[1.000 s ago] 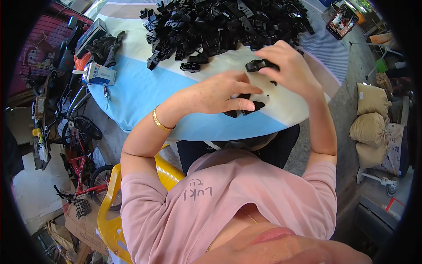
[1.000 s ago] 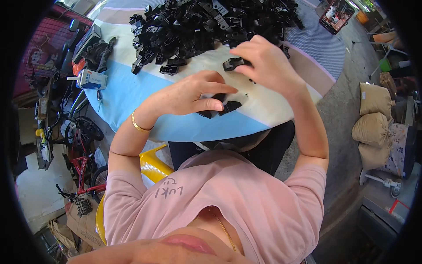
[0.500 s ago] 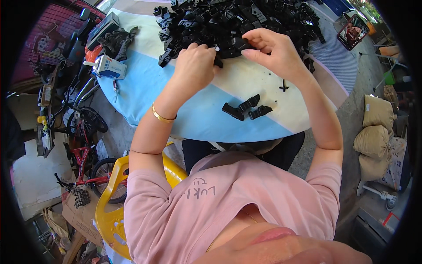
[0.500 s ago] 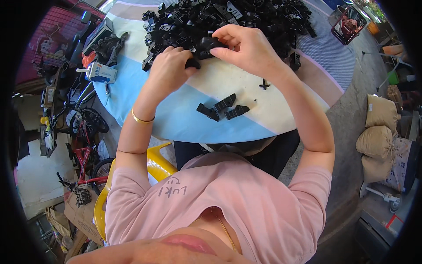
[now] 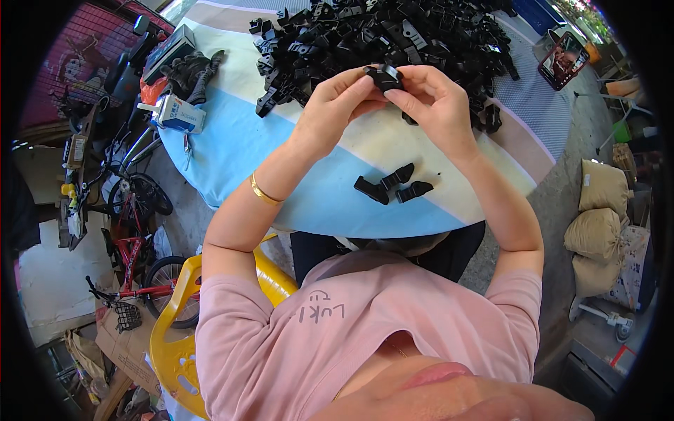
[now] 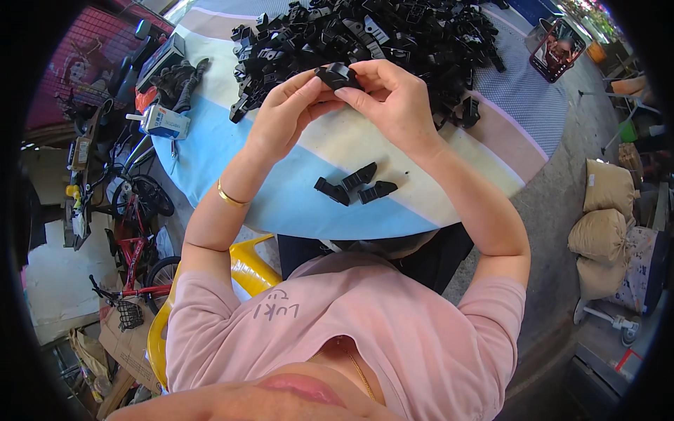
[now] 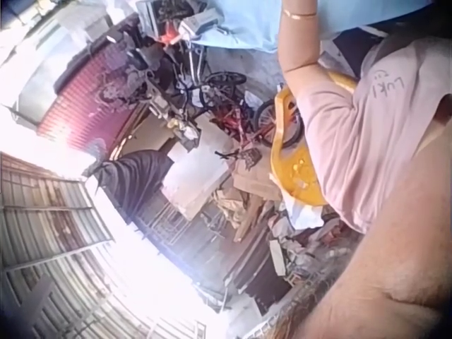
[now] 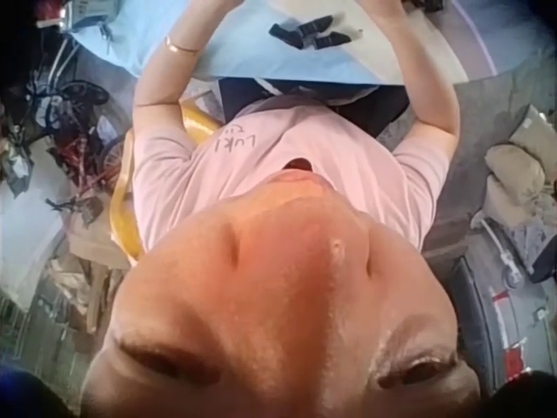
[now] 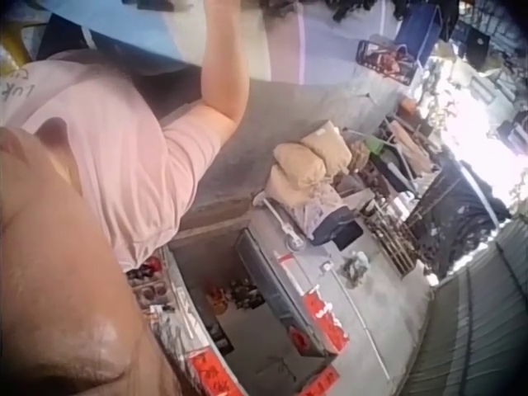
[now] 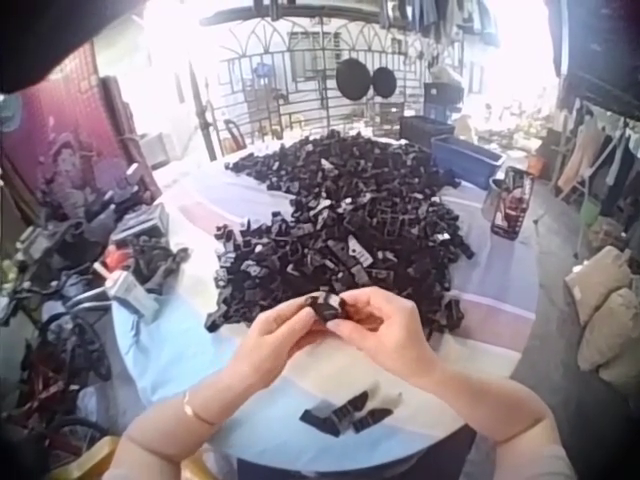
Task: The recorder is assembling small black plastic components by snapping pieces together at a workstation.
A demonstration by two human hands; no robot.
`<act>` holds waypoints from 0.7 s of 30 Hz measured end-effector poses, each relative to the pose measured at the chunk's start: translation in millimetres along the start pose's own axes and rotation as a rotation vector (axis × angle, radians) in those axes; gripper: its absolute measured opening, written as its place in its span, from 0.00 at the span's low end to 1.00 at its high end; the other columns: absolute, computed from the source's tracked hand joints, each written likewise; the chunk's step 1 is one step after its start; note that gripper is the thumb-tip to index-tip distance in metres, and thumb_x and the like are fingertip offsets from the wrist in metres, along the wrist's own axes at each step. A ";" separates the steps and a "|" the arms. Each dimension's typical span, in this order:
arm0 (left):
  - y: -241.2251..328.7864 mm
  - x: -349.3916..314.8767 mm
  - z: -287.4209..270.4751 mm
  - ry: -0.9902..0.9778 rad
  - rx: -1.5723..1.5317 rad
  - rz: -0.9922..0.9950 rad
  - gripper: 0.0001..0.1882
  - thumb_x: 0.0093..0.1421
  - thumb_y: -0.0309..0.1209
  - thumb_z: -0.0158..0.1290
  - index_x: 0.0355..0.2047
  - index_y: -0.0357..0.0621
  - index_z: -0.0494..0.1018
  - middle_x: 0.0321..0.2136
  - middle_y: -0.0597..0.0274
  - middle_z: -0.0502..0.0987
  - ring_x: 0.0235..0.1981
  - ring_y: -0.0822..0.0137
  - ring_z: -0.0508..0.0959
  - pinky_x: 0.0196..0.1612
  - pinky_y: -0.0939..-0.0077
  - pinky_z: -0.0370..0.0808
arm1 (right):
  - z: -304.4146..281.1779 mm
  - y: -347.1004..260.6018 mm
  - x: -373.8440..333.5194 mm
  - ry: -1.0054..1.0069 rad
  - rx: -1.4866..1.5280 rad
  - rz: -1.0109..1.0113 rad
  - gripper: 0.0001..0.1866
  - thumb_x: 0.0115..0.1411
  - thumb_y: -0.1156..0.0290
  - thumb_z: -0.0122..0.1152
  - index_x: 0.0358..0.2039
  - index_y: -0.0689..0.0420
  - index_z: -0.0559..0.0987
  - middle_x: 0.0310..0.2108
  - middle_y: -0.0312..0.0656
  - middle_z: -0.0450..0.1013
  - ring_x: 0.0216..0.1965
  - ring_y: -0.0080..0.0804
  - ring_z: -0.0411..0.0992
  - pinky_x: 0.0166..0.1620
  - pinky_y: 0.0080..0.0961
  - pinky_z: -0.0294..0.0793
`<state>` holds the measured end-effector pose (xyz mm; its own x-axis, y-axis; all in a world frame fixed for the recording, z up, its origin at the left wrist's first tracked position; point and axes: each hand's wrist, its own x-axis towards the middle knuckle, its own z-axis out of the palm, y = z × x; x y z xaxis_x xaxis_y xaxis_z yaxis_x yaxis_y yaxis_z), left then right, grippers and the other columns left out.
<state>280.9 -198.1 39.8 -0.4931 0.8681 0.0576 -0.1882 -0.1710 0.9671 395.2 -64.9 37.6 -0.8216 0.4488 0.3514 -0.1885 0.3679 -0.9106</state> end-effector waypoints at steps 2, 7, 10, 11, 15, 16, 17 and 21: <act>0.2 -0.1 1.8 -0.015 -0.034 0.060 0.18 0.60 0.29 0.51 0.48 0.30 0.67 0.37 0.59 0.75 0.36 0.72 0.75 0.45 0.79 0.72 | -2.0 1.1 -0.3 0.012 0.009 -0.001 0.16 0.53 0.76 0.63 0.43 0.63 0.74 0.34 0.38 0.75 0.35 0.20 0.73 0.41 0.17 0.73; -0.9 -0.5 -4.0 0.014 0.177 0.085 0.16 0.58 0.28 0.53 0.46 0.34 0.70 0.33 0.63 0.76 0.34 0.75 0.75 0.43 0.80 0.72 | -1.1 0.9 -2.7 -0.003 0.032 -0.044 0.17 0.53 0.77 0.62 0.45 0.63 0.74 0.36 0.39 0.75 0.37 0.21 0.73 0.41 0.17 0.73; -2.8 -0.6 -5.1 0.029 0.238 0.115 0.17 0.57 0.28 0.55 0.47 0.38 0.71 0.31 0.65 0.76 0.34 0.77 0.74 0.42 0.81 0.72 | -3.4 -0.8 -2.9 0.004 -0.003 -0.103 0.17 0.52 0.77 0.63 0.44 0.63 0.75 0.36 0.39 0.75 0.36 0.21 0.73 0.41 0.17 0.74; -3.3 -0.5 -5.8 0.050 0.262 0.120 0.19 0.56 0.28 0.56 0.48 0.39 0.71 0.31 0.65 0.76 0.34 0.77 0.74 0.41 0.82 0.72 | -4.3 -1.6 -2.8 -0.015 -0.044 -0.140 0.18 0.51 0.77 0.63 0.44 0.62 0.75 0.36 0.39 0.75 0.36 0.22 0.74 0.41 0.17 0.74; 0.9 -2.5 -2.0 0.052 0.281 0.112 0.22 0.54 0.28 0.58 0.50 0.37 0.69 0.32 0.65 0.76 0.34 0.79 0.74 0.40 0.83 0.72 | -4.2 -1.3 -3.1 0.028 -0.165 -0.275 0.17 0.49 0.77 0.65 0.42 0.63 0.76 0.34 0.40 0.75 0.34 0.24 0.74 0.39 0.18 0.75; 0.1 -2.6 0.6 0.075 0.174 0.082 0.22 0.53 0.28 0.59 0.49 0.35 0.70 0.32 0.65 0.76 0.33 0.79 0.74 0.39 0.83 0.73 | -3.4 -1.9 -3.3 0.069 -0.318 -0.387 0.17 0.48 0.77 0.65 0.41 0.62 0.77 0.33 0.41 0.74 0.33 0.26 0.74 0.38 0.19 0.75; -0.8 -2.9 3.2 0.098 0.068 0.053 0.22 0.53 0.28 0.59 0.48 0.34 0.70 0.32 0.64 0.76 0.32 0.79 0.74 0.39 0.84 0.73 | -2.4 -2.5 -3.4 0.109 -0.472 -0.498 0.17 0.47 0.77 0.66 0.40 0.62 0.77 0.32 0.42 0.74 0.32 0.29 0.74 0.36 0.20 0.75; -6.3 -6.8 8.0 0.133 0.061 0.100 0.20 0.55 0.28 0.57 0.47 0.32 0.70 0.31 0.64 0.76 0.31 0.78 0.73 0.38 0.84 0.72 | 5.6 -7.1 -5.5 0.185 -0.664 -0.686 0.17 0.41 0.76 0.68 0.36 0.59 0.78 0.33 0.39 0.73 0.32 0.34 0.73 0.33 0.24 0.74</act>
<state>292.3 -199.1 35.3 -0.6157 0.7781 0.1248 -0.0829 -0.2215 0.9716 398.0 -74.6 40.9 -0.5380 0.0655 0.8404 -0.2064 0.9564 -0.2066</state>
